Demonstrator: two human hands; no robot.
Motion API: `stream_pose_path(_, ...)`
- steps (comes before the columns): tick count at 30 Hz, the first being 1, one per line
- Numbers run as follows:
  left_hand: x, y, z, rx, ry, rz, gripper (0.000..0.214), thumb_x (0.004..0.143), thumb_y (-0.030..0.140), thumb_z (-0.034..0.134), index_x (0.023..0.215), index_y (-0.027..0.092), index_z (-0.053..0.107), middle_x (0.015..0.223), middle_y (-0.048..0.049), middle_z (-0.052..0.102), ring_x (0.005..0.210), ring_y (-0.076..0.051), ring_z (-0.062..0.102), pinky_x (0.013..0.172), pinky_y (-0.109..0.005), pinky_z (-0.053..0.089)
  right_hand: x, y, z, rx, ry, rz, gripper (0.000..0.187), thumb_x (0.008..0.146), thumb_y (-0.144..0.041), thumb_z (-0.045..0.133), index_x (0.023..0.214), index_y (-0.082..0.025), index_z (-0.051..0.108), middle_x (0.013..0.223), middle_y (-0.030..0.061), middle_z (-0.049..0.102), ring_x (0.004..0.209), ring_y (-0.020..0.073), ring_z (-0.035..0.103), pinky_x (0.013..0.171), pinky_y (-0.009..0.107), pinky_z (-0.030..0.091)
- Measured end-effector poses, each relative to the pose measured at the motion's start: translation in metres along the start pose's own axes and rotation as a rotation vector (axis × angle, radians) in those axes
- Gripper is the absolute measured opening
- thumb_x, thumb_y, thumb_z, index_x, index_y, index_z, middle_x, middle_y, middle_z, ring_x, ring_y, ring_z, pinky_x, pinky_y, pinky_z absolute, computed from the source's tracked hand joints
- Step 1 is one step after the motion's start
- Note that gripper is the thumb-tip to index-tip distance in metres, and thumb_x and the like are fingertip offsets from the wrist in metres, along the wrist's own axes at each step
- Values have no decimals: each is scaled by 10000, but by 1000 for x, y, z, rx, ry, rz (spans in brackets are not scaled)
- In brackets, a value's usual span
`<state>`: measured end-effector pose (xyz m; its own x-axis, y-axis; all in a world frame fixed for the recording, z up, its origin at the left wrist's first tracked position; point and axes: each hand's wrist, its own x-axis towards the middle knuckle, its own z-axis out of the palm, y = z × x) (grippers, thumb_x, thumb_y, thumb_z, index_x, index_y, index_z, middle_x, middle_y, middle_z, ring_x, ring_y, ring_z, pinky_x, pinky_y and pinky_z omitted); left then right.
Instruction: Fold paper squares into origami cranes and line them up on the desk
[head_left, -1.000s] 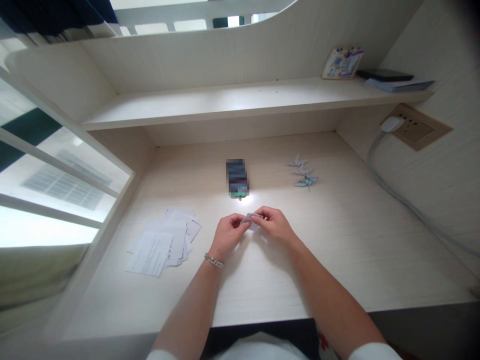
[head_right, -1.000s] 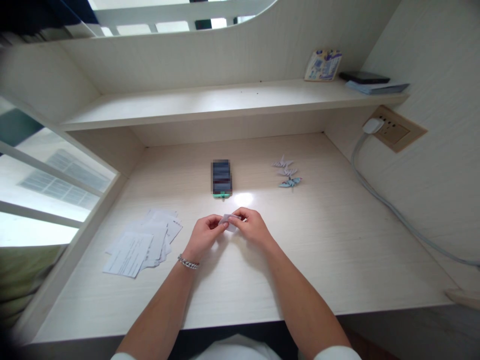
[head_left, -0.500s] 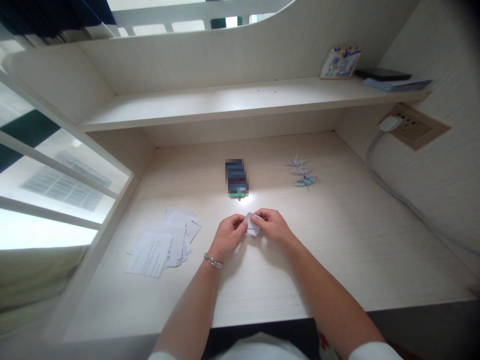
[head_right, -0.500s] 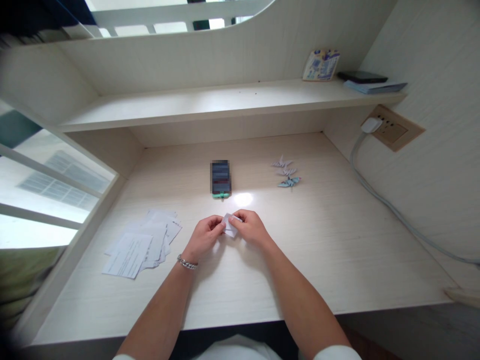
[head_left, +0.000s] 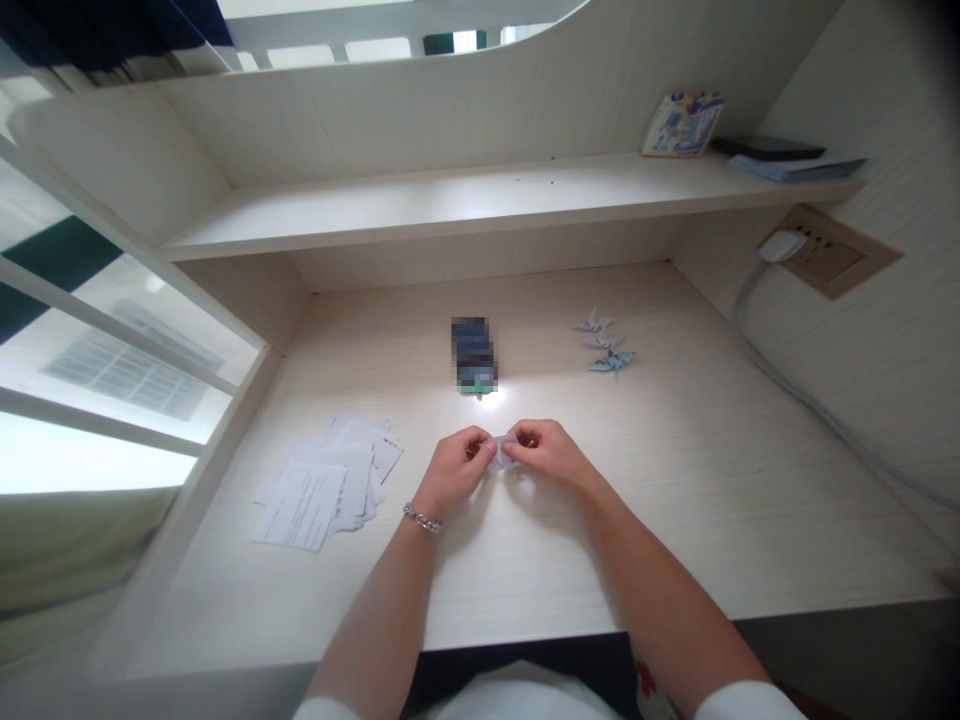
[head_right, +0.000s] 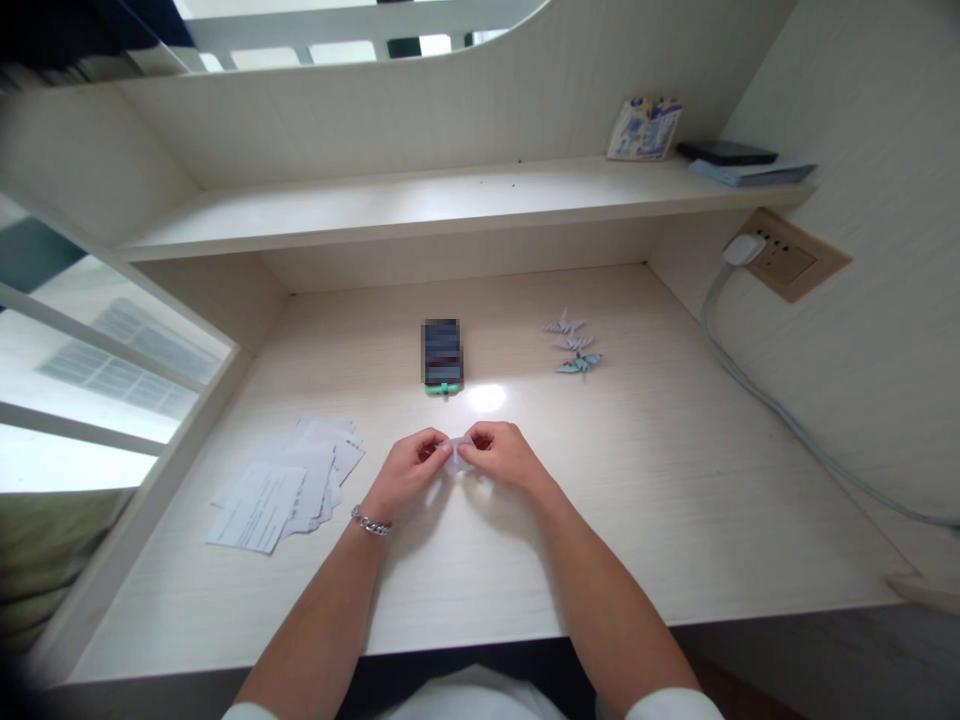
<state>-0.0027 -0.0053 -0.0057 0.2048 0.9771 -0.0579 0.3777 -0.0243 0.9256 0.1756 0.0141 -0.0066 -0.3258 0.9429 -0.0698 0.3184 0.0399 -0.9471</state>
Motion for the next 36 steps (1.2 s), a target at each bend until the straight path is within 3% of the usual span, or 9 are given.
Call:
stream_pose_path(8, 3, -7, -4, -60, -33, -63, 249, 771, 375, 580, 773, 138, 657, 658, -31, 609, 590, -122, 513, 537, -222, 382, 3, 6, -10, 65, -95, 99, 154, 682, -217, 544, 673, -145, 679, 555, -10, 581, 526, 112, 479, 488, 229, 333)
stream_pose_path(10, 5, -9, -6, -122, -12, -84, 261, 764, 384, 593, 759, 131, 655, 660, -38, 616, 595, -123, 529, 548, -225, 396, 5, 9, -16, 122, -51, 136, 138, 667, -213, 562, 670, -141, 680, 569, 6, 610, 544, 123, 514, 512, 233, 372)
stream_pose_path(15, 8, -12, -10, -339, 181, -152, 286, 724, 398, 646, 776, 117, 663, 636, -45, 623, 579, -118, 541, 558, -229, 424, 7, 12, -16, 315, 122, 161, 180, 703, -306, 609, 751, -140, 662, 699, 61, 678, 578, 131, 544, 544, 245, 429)
stream_pose_path(18, 9, -11, -5, -432, 204, -182, 296, 709, 400, 662, 785, 114, 665, 644, -49, 631, 584, -120, 561, 567, -236, 443, 7, 9, -4, 293, -24, 122, 248, 723, -379, 627, 809, -147, 651, 746, 60, 674, 630, 145, 575, 575, 256, 445)
stream_pose_path(21, 7, -6, -1, -443, 160, -184, 274, 690, 379, 678, 769, 117, 659, 685, -61, 650, 608, -133, 587, 582, -248, 461, 7, 9, 6, 195, -66, 94, 272, 757, -408, 593, 721, -140, 620, 675, 49, 641, 570, 129, 536, 555, 257, 418)
stream_pose_path(25, 3, 0, 0, -249, 1, -179, 252, 693, 367, 660, 687, 116, 652, 599, -47, 627, 552, -126, 557, 523, -231, 416, 6, 12, 7, 83, -108, 76, 272, 787, -410, 552, 692, -156, 579, 648, 23, 610, 560, 123, 509, 534, 245, 380)
stream_pose_path(29, 1, 3, 0, -138, -54, -173, 243, 708, 334, 613, 589, 122, 622, 554, -36, 602, 498, -111, 513, 473, -222, 364, 3, 10, 3, -35, -129, 18, 263, 815, -393, 508, 676, -172, 540, 635, -1, 578, 568, 116, 486, 521, 231, 341)
stream_pose_path(36, 3, -2, -10, -236, -107, -225, 161, 703, 266, 607, 650, 118, 641, 613, -52, 635, 540, -116, 552, 533, -236, 435, 2, 7, -8, -52, -100, 81, 300, 814, -413, 494, 633, -174, 500, 584, -11, 533, 524, 109, 446, 488, 235, 308)
